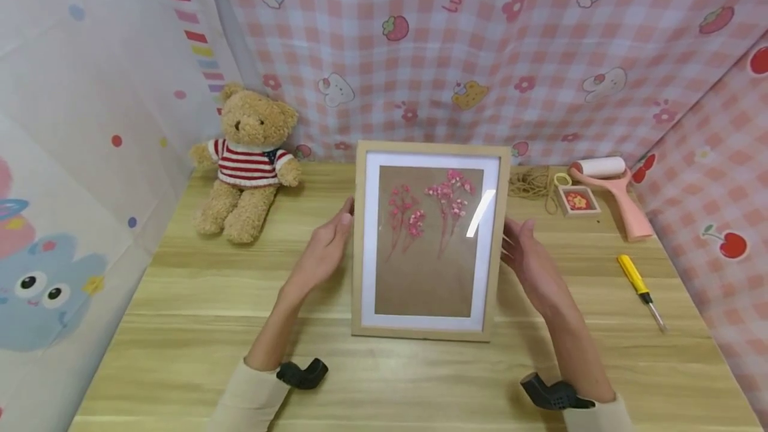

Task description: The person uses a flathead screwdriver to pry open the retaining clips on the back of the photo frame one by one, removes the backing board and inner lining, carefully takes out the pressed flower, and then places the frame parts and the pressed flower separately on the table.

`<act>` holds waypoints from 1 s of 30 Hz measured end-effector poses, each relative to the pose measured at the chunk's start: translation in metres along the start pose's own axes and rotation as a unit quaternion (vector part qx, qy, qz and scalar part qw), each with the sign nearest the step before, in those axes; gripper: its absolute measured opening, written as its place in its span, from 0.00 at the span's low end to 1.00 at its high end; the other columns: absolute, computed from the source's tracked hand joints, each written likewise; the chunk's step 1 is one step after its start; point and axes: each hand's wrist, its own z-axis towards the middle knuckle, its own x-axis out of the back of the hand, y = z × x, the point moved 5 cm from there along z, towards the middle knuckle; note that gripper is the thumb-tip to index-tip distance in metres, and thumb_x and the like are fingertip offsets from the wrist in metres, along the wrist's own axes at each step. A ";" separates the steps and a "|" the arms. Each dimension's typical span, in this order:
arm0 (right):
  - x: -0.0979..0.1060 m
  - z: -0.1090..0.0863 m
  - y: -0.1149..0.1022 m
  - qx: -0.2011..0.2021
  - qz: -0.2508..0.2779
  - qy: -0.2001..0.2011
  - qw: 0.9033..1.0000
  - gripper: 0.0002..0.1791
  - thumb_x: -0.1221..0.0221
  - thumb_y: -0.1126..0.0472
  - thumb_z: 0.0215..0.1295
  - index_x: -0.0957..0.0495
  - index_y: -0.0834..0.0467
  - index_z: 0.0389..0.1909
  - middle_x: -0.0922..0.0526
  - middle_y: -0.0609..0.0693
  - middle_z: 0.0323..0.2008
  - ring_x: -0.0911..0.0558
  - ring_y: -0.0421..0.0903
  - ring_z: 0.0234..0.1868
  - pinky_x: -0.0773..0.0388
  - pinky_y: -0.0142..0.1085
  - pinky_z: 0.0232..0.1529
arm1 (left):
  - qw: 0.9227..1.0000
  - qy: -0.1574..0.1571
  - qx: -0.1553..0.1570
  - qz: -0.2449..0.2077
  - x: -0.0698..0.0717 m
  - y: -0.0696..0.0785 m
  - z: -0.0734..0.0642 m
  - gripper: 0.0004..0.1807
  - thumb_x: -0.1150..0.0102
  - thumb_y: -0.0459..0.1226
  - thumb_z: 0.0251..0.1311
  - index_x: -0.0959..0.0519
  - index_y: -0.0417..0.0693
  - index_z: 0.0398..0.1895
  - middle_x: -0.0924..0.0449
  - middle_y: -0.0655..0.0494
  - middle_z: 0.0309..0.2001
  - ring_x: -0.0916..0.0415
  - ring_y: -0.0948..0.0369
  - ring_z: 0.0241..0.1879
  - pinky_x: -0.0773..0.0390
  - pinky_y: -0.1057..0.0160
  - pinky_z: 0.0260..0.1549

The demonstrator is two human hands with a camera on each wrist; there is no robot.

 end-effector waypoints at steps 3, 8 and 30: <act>-0.013 0.004 -0.002 -0.013 0.039 -0.002 0.999 0.58 0.82 0.25 0.78 0.62 0.68 0.89 0.55 0.68 0.88 0.54 0.65 0.88 0.45 0.42 0.86 | 0.998 -0.021 0.041 -0.048 -0.007 -0.002 -0.001 0.45 0.74 0.62 0.88 0.44 0.35 0.87 0.45 0.38 0.86 0.47 0.42 0.86 0.47 0.46 0.86; -0.021 0.014 -0.007 -0.028 0.083 0.007 0.996 0.57 0.85 0.24 0.76 0.60 0.62 0.90 0.50 0.64 0.85 0.47 0.54 0.85 0.40 0.32 0.80 | 0.985 -0.057 0.100 -0.131 -0.011 0.025 -0.007 0.52 0.79 0.66 0.85 0.54 0.29 0.88 0.56 0.31 0.88 0.57 0.37 0.88 0.57 0.40 0.86; -0.031 0.028 -0.001 -0.067 0.185 0.207 0.958 0.48 0.81 0.30 0.83 0.70 0.57 0.90 0.63 0.55 0.91 0.61 0.46 0.90 0.72 0.35 0.88 | 0.935 -0.132 0.097 -0.315 -0.011 0.077 -0.018 0.60 0.86 0.78 0.69 0.73 0.49 0.91 0.74 0.49 0.92 0.75 0.48 0.90 0.69 0.40 0.87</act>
